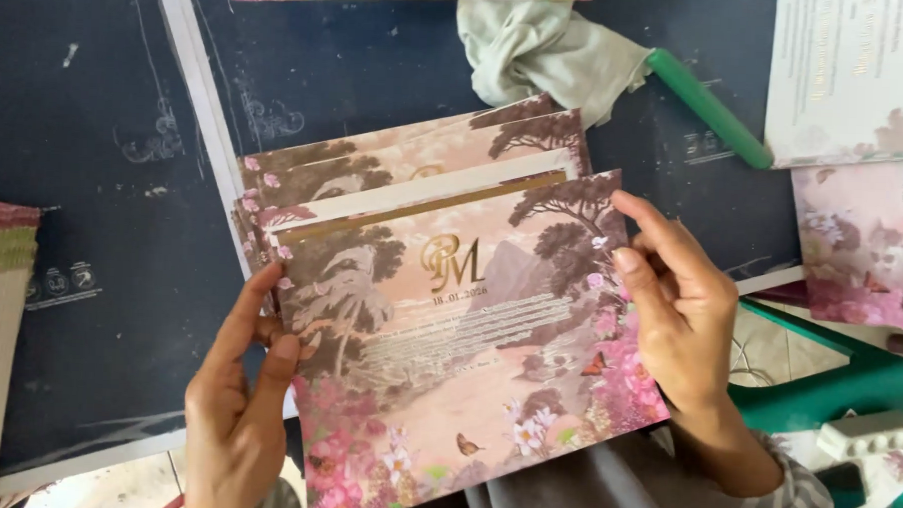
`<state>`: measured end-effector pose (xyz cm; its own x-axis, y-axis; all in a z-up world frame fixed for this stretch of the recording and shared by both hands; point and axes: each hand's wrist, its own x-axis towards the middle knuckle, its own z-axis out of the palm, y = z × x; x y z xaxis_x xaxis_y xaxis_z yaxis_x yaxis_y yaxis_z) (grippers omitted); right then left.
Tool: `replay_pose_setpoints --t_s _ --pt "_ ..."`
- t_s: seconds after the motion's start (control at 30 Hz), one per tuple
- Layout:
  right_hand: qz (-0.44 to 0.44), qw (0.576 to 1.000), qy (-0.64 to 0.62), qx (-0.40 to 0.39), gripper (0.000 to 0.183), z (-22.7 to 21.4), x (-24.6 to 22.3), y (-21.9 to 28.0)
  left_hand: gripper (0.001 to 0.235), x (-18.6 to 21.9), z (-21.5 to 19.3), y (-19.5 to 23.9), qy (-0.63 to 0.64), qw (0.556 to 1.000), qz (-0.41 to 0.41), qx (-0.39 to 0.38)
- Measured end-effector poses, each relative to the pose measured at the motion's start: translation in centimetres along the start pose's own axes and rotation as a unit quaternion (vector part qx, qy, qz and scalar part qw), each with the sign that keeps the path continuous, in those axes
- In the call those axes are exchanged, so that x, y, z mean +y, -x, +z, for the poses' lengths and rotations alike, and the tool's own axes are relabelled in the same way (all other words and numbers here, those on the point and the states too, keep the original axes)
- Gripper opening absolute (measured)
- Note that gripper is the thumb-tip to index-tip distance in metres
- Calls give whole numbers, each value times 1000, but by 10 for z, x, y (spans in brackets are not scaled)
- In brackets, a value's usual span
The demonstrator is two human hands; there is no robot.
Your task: Applying glue to the edges of cardboard boards and assembling them with decorative paper covers.
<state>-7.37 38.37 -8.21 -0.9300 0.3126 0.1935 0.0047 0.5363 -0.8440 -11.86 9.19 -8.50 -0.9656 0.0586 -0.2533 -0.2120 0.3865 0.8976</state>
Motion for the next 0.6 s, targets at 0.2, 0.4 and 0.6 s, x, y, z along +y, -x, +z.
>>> replay_pose_setpoints --t_s 0.2,0.4,0.6 --pt "11 997 66 -25 34 2 -7 4 45 -22 -13 6 -61 979 189 48" --pt "1 996 88 -32 37 10 -10 5 48 -16 -20 8 -106 986 131 -4" --pt "-13 994 99 -39 38 13 -10 -5 50 -15 -21 -3 -128 974 188 -3"
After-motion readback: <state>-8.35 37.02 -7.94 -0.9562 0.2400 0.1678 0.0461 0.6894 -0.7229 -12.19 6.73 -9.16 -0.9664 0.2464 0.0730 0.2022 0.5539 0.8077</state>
